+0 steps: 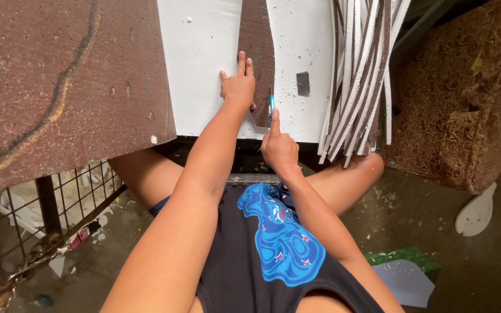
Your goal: Cutting a long strip of material using a utility knife on a flat board.
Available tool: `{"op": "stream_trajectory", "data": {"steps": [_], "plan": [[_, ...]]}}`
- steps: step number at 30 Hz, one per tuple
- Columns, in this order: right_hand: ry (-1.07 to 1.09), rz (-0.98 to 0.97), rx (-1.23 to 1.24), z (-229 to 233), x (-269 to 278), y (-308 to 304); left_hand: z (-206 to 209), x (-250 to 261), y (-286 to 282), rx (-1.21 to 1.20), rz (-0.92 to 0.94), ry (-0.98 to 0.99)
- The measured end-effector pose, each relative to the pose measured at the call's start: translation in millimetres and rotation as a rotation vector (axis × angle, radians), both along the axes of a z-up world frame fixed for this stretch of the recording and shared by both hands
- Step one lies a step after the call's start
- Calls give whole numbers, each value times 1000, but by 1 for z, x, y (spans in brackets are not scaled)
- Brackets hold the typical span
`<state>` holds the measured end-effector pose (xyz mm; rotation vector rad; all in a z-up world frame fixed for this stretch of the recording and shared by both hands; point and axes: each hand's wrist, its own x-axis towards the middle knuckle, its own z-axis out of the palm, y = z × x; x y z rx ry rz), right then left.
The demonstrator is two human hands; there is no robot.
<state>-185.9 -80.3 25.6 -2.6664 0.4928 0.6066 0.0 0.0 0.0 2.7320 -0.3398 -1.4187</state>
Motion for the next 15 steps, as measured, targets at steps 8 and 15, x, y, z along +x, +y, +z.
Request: {"op": "stream_trajectory", "data": {"steps": [8, 15], "plan": [[34, -6, 0, 1, -8, 2, 4, 0, 0, -2, 17, 12], [47, 6, 21, 6, -12, 2, 4, -1, 0, -8, 32, 13]]}}
